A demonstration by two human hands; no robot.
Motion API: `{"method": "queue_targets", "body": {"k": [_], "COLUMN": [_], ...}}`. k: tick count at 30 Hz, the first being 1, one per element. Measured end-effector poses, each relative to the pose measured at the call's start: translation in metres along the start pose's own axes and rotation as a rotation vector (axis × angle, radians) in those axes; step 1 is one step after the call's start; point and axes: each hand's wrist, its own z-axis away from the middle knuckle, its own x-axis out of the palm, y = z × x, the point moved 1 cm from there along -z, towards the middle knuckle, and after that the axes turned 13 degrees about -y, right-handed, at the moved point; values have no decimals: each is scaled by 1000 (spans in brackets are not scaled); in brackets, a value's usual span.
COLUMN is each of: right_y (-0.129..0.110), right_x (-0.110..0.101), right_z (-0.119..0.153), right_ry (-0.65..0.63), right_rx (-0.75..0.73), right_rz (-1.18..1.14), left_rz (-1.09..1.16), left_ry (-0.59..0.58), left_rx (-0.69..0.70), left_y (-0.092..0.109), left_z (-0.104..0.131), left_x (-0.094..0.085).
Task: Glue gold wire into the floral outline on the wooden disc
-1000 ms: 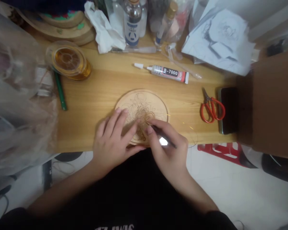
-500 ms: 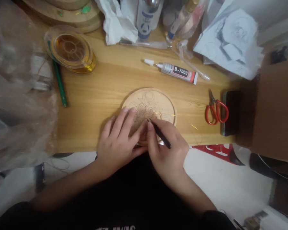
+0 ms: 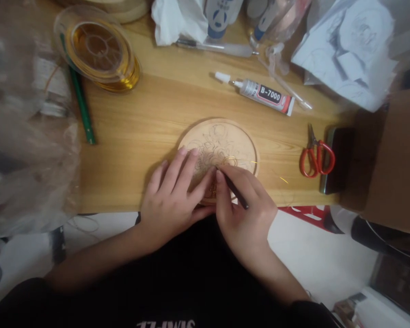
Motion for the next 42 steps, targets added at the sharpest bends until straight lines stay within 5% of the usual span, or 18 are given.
{"method": "queue_targets", "body": {"k": [15,28,35,42], "right_y": [25,68,68,61], "right_x": [-4,-18,-16,-27], "right_z": [-2,-28,-28,-16], "right_ry": [-40,-336,-302,-123], "right_rx": [-167,-537,-426,-319], "right_rz": [-94,-287,-294,-345], "left_rz": [-8,-42,-60,-31], "left_ry": [-8,4,26,28], "left_rx": [-9,-10,-8,-2], "left_y": [1,2,1,2], "left_z": [0,-1,-1,0], "left_x": [0,2,2,4]}}
